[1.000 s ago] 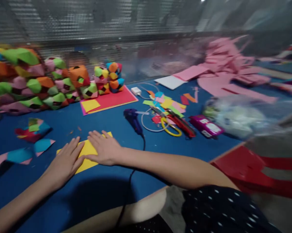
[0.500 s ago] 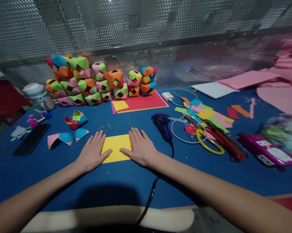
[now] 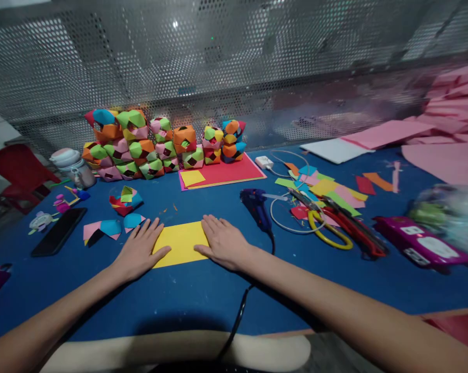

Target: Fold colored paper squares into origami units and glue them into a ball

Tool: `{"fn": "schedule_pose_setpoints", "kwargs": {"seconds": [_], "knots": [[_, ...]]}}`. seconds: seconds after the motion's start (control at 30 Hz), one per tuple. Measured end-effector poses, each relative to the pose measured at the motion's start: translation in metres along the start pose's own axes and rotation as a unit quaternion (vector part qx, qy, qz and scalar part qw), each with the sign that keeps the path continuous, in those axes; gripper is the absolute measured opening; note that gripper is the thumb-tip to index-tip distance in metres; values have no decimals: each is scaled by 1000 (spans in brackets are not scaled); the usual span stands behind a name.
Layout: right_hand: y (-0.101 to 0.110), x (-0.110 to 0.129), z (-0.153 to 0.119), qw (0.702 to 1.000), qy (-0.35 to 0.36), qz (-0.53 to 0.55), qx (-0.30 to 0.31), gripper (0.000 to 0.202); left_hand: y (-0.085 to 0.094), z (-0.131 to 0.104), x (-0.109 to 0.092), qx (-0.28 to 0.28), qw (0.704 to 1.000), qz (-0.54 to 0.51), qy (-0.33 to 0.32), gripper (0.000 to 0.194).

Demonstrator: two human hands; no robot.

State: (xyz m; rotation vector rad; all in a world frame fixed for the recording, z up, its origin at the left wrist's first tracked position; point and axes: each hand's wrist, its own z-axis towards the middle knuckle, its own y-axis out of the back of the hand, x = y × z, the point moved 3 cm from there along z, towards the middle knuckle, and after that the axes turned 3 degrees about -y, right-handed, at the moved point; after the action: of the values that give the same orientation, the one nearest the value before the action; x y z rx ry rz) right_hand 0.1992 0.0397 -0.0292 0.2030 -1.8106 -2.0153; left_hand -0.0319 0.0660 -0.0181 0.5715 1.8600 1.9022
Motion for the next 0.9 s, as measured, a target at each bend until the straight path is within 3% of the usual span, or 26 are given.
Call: {"fn": "schedule_pose_setpoints", "kwargs": {"seconds": [0.1, 0.27, 0.4, 0.47, 0.57, 0.67, 0.73, 0.8, 0.9], "knots": [[12, -6, 0, 999, -38, 20, 14, 42, 3, -8, 9, -6, 1000, 5, 20, 74], [28, -13, 13, 990, -79, 111, 30, 16, 15, -18, 18, -12, 998, -26, 61, 72], [33, -30, 15, 948, -151, 277, 55, 8, 29, -18, 16, -64, 987, -132, 62, 62], [31, -34, 10, 902, -195, 380, 62, 7, 31, -15, 13, -101, 964, -232, 83, 60], [27, -24, -3, 812, -246, 526, 55, 10, 29, -9, 6, -143, 891, -406, 144, 61], [21, 1, -12, 725, -269, 632, 36, 13, 25, -2, -11, -137, 807, -545, 184, 61], [18, 20, -14, 682, -275, 677, 27, 13, 25, 2, -25, -120, 771, -600, 179, 63], [14, 37, -16, 628, -277, 726, 24, 11, 26, 5, -35, -108, 759, -618, 173, 68], [10, 55, -23, 515, -275, 809, 63, 10, 25, 9, -33, -113, 787, -580, 175, 79]]}}
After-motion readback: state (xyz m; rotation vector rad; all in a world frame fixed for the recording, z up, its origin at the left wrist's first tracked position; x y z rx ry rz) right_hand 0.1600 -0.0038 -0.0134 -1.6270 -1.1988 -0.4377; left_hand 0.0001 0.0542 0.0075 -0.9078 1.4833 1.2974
